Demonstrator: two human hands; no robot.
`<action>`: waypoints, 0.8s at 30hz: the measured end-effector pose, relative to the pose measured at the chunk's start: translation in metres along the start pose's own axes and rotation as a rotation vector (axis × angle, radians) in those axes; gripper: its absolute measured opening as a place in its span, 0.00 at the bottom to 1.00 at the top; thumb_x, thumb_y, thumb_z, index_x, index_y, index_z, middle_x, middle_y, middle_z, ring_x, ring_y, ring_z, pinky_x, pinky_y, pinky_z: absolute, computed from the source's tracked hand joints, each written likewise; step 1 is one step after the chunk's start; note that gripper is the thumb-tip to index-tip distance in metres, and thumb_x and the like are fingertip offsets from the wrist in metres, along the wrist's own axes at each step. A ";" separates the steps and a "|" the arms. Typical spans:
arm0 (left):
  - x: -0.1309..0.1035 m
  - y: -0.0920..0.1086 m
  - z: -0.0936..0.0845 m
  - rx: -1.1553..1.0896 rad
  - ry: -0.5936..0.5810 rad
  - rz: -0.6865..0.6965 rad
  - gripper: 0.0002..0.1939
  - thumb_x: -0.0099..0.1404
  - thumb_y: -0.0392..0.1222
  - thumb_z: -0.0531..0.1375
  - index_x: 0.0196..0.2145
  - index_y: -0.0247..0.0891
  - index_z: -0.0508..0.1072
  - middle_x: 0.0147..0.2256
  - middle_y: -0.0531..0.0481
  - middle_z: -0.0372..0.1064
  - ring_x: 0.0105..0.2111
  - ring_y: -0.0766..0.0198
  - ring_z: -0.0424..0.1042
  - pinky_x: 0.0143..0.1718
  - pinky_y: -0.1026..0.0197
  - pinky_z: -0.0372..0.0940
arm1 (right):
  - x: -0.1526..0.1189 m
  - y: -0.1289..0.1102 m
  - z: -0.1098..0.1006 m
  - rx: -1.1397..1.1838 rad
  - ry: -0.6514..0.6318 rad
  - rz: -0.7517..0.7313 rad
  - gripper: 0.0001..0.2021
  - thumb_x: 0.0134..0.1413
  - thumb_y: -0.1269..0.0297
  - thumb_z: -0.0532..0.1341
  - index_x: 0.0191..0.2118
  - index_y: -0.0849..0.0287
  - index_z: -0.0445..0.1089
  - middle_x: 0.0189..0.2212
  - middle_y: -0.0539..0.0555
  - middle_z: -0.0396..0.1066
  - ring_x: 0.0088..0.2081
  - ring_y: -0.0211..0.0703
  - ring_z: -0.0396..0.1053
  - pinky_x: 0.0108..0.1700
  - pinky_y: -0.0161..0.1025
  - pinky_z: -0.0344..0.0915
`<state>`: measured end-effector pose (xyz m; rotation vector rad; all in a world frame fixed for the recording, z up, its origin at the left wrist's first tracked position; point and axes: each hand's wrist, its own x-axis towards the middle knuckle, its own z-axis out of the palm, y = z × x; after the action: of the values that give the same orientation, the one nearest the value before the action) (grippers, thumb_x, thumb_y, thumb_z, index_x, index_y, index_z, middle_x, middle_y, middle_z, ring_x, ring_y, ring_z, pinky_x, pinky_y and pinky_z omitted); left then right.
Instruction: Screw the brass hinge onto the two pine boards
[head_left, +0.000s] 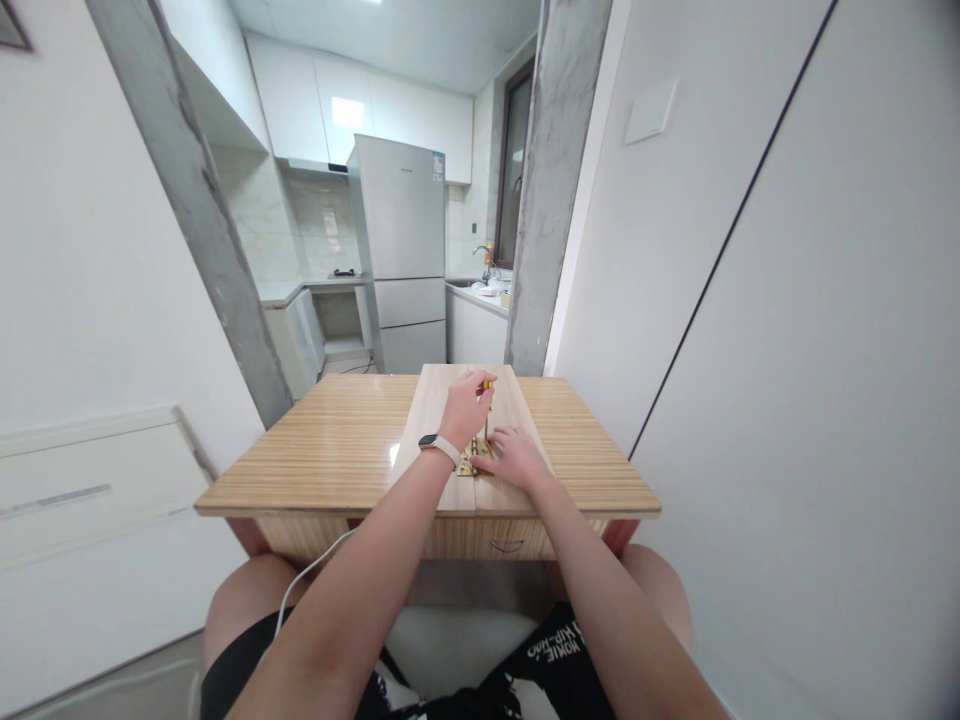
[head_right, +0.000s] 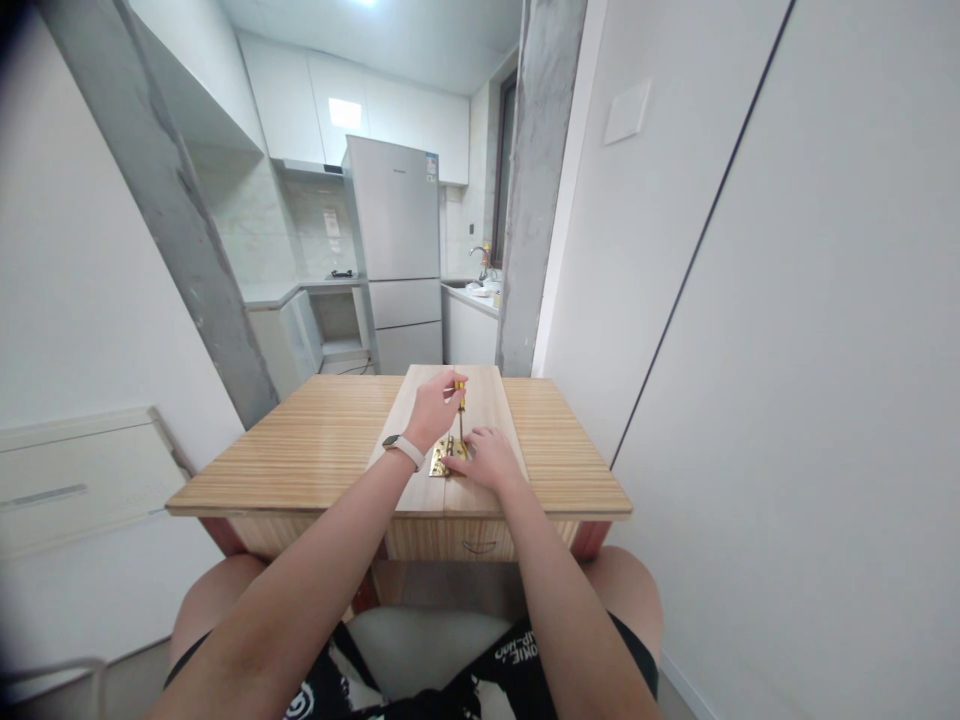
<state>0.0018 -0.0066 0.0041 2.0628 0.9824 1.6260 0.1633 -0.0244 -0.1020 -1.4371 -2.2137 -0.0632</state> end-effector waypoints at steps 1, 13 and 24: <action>0.000 0.000 0.001 -0.010 -0.007 -0.002 0.14 0.70 0.26 0.60 0.47 0.40 0.77 0.47 0.46 0.76 0.45 0.63 0.78 0.48 0.58 0.77 | 0.000 0.000 0.000 -0.003 -0.003 0.001 0.31 0.58 0.28 0.62 0.45 0.53 0.79 0.47 0.60 0.77 0.54 0.56 0.71 0.56 0.46 0.61; 0.000 0.000 0.000 0.108 0.029 -0.044 0.08 0.66 0.33 0.68 0.42 0.40 0.76 0.47 0.46 0.73 0.37 0.64 0.76 0.45 0.57 0.75 | 0.001 -0.002 -0.002 -0.017 -0.006 0.005 0.31 0.58 0.28 0.61 0.45 0.53 0.78 0.48 0.60 0.77 0.54 0.55 0.71 0.56 0.46 0.62; 0.001 -0.002 0.003 0.051 -0.026 -0.016 0.10 0.67 0.31 0.66 0.45 0.41 0.76 0.46 0.47 0.75 0.40 0.63 0.76 0.46 0.57 0.75 | 0.000 -0.005 -0.005 -0.003 -0.014 0.003 0.30 0.58 0.28 0.62 0.44 0.53 0.78 0.45 0.59 0.77 0.53 0.55 0.72 0.55 0.46 0.62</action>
<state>0.0037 -0.0041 0.0026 2.0980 1.0395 1.5773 0.1610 -0.0274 -0.0967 -1.4466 -2.2237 -0.0560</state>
